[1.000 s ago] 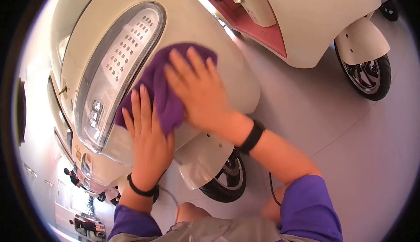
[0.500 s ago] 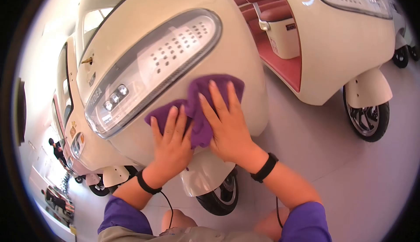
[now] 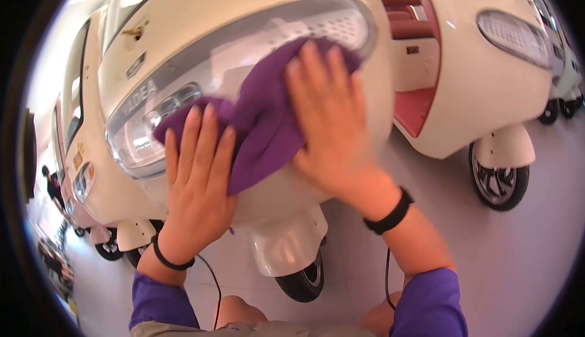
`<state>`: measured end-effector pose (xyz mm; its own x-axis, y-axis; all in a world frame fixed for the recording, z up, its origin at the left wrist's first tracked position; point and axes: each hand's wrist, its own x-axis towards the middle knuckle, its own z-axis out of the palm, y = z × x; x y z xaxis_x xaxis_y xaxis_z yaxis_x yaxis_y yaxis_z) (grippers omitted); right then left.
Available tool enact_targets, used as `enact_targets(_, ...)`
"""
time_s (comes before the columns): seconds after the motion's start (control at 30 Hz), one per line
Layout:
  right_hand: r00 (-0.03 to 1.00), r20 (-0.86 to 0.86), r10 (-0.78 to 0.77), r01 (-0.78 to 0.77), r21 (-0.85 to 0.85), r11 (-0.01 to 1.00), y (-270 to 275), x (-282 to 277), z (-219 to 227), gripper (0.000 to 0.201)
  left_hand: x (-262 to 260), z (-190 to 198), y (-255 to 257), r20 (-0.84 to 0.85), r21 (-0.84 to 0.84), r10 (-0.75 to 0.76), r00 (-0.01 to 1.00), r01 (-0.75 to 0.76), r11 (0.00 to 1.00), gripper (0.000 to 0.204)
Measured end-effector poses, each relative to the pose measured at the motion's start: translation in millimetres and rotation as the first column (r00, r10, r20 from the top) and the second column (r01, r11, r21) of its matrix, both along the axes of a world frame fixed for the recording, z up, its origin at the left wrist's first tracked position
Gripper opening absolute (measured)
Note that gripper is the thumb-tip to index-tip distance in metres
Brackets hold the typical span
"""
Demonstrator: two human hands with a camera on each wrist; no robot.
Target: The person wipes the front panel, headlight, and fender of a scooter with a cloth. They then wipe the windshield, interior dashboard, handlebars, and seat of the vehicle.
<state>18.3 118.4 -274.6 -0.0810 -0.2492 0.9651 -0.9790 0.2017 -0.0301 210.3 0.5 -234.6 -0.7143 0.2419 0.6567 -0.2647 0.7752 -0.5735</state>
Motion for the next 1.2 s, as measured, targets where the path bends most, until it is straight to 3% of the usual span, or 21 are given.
enact_targets(0.1,0.994,-0.104,0.04,-0.049,-0.085,0.995,-4.3,-22.5,48.8,0.078,2.2,32.2,8.4,0.005,0.091,0.01,1.0,-0.011,0.996,0.06)
enact_targets(0.2,0.995,-0.088,0.047,-0.043,0.044,0.998,-8.0,3.8,72.8,0.076,7.2,52.6,-4.8,0.081,0.044,0.008,0.997,-0.012,0.999,0.059)
enact_targets(0.3,0.958,-0.198,0.208,-0.142,0.305,0.942,-19.7,51.8,71.5,0.059,46.1,60.7,-45.3,0.276,0.006,0.011,0.961,-0.013,1.0,0.053)
enact_targets(0.4,0.941,-0.226,0.253,-0.187,0.279,0.942,-22.1,49.2,74.9,0.049,64.5,54.9,-60.5,0.321,-0.114,0.088,0.943,-0.054,0.992,0.041)
enact_targets(0.47,0.97,-0.182,0.163,-0.115,0.251,0.961,-12.8,33.9,75.0,0.049,69.5,46.4,-57.6,0.303,-0.053,0.053,0.952,-0.038,0.998,0.042)
enact_targets(0.53,0.997,0.073,0.028,-0.042,0.206,0.978,-2.1,20.7,72.7,0.052,53.6,46.8,-45.4,0.254,0.039,-0.006,0.967,-0.004,0.999,0.046)
enact_targets(0.6,0.971,0.238,0.013,-0.041,0.114,0.993,-4.8,22.4,85.8,0.057,29.8,57.1,-28.5,0.184,0.144,-0.078,0.98,0.052,0.988,0.054)
enact_targets(0.63,0.952,0.307,0.001,-0.025,0.073,0.997,-2.5,22.0,96.6,0.06,15.8,69.7,-17.0,0.187,0.217,-0.043,0.981,0.002,0.976,0.055)
enact_targets(0.73,0.954,0.294,-0.056,-0.062,0.377,0.924,1.0,29.8,144.5,0.071,-26.2,124.0,6.2,0.168,0.449,0.017,0.986,-0.092,0.889,0.058)
enact_targets(0.77,0.935,0.354,0.001,-0.15,0.392,0.907,0.2,28.3,166.9,0.075,-39.4,138.6,8.1,0.129,0.534,0.022,0.991,-0.088,0.841,0.06)
enact_targets(0.8,0.939,0.345,-0.011,-0.14,0.408,0.902,0.4,21.8,185.0,0.077,-49.3,151.7,8.8,0.088,0.61,0.035,0.995,-0.082,0.788,0.061)
enact_targets(0.9,0.958,0.283,-0.035,-0.094,0.426,0.9,-8.3,-4.5,214.3,0.085,-72.1,167.5,1.1,0.081,0.488,0.104,0.991,-0.13,0.863,0.064)
enact_targets(1.03,0.928,0.366,-0.068,-0.079,0.372,0.925,-33.6,-9.0,259.9,0.084,-77.9,234.6,-14.7,0.104,0.601,0.055,0.993,-0.107,0.792,0.069)
enact_targets(1.13,0.918,0.372,-0.136,-0.016,0.378,0.926,-62.0,-16.5,304.3,0.083,-102.8,264.1,-35.9,-0.061,0.684,0.073,0.995,-0.012,0.73,0.072)
enact_targets(1.2,0.921,0.37,-0.123,0.007,0.3,0.954,-82.2,-31.2,319.4,0.082,-115.9,281.9,-41.0,-0.054,0.695,0.142,0.988,-0.065,0.716,0.073)
